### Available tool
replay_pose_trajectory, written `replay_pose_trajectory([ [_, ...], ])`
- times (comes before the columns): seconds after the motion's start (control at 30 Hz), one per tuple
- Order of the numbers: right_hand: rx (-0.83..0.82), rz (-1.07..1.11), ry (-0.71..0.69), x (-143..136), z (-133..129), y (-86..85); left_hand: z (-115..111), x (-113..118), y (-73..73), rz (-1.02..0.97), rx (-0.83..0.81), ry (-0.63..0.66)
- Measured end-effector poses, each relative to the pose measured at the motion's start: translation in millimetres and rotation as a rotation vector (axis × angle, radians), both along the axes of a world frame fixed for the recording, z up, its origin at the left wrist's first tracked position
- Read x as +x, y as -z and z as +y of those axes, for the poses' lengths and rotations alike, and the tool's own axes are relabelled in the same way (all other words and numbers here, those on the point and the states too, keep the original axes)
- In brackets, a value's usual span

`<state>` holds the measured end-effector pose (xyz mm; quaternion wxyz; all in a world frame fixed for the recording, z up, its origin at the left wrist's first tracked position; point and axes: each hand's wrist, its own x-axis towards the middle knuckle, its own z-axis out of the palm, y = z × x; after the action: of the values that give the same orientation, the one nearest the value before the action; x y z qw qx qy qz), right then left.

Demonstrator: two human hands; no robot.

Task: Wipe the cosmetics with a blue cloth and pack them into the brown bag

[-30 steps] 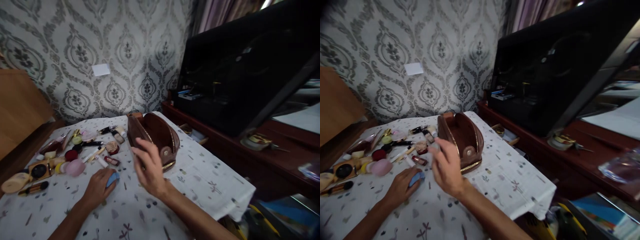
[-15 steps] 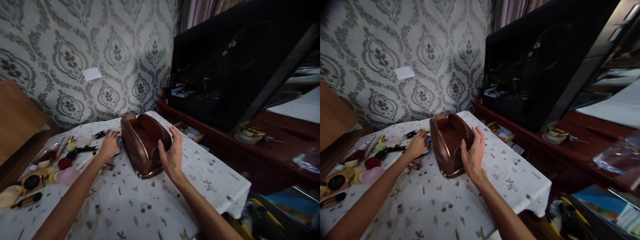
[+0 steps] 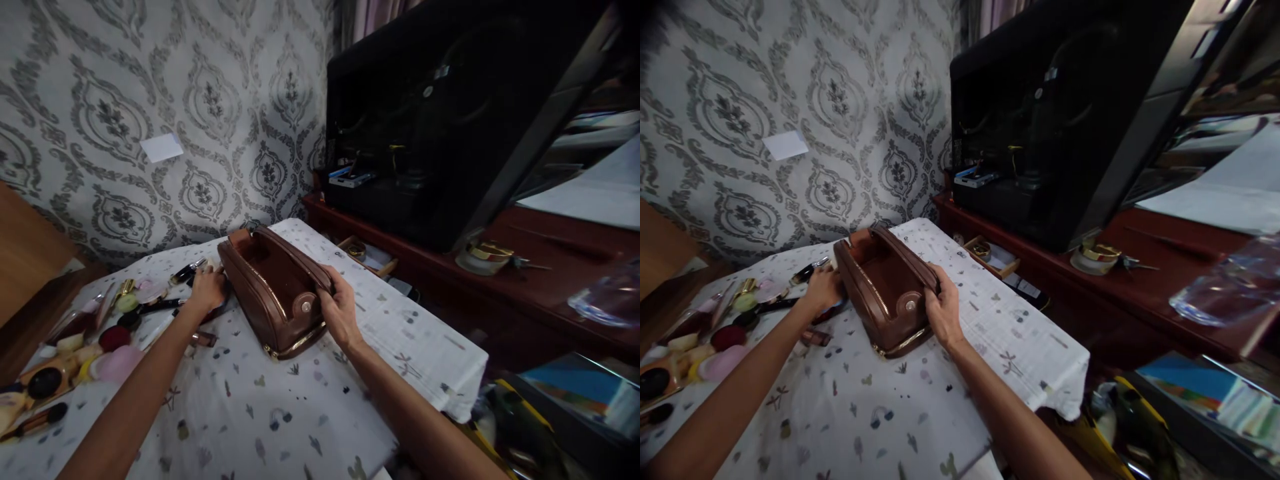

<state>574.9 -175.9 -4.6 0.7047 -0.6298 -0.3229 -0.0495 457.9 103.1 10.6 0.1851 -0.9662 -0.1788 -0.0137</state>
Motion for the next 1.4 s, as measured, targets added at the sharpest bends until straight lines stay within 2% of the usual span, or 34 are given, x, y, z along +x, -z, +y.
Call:
replay_pose_trajectory([
  [0.2,-0.034,0.048,0.039,2,-2,6.4,-1,-1,-0.9,0.033,-0.008,-0.054],
  [0.4,-0.088,0.104,0.092,-3,3,5.8,-20,-27,3.1,-0.037,-0.022,-0.083],
  [0.53,-0.033,0.107,0.136,-7,3,7.4,-43,-61,10.7,-0.134,-0.070,-0.036],
  [0.67,0.020,0.077,0.168,-16,2,7.5,-62,-107,17.8,-0.177,-0.172,0.018],
  [0.73,0.072,-0.019,0.203,-24,2,3.2,-68,-130,20.3,-0.198,-0.219,0.033],
  [0.87,0.217,-0.405,0.286,-57,2,-16.3,-69,-172,23.2,-0.287,-0.294,0.002],
  [0.9,0.222,-0.490,0.257,-68,3,-21.9,-67,-180,23.4,-0.323,-0.299,-0.022],
  [0.97,0.156,-0.609,0.080,-93,9,-30.0,-60,-196,23.2,-0.420,-0.285,-0.098],
  [1.07,0.000,-0.675,-0.291,-124,35,-28.1,-41,-217,22.5,-0.623,-0.226,-0.262],
  [1.17,-0.158,-0.518,-0.466,-139,83,-8.8,-19,-237,25.0,-0.779,-0.177,-0.380],
  [1.23,-0.283,-0.387,-0.486,-141,120,8.6,-7,-246,29.6,-0.804,-0.177,-0.392],
  [1.33,-0.435,-0.262,-0.347,-141,168,33.5,1,-252,38.1,-0.758,-0.201,-0.350],
  [1.4,-0.456,-0.252,-0.276,-142,188,47.6,1,-251,42.4,-0.719,-0.207,-0.319],
])
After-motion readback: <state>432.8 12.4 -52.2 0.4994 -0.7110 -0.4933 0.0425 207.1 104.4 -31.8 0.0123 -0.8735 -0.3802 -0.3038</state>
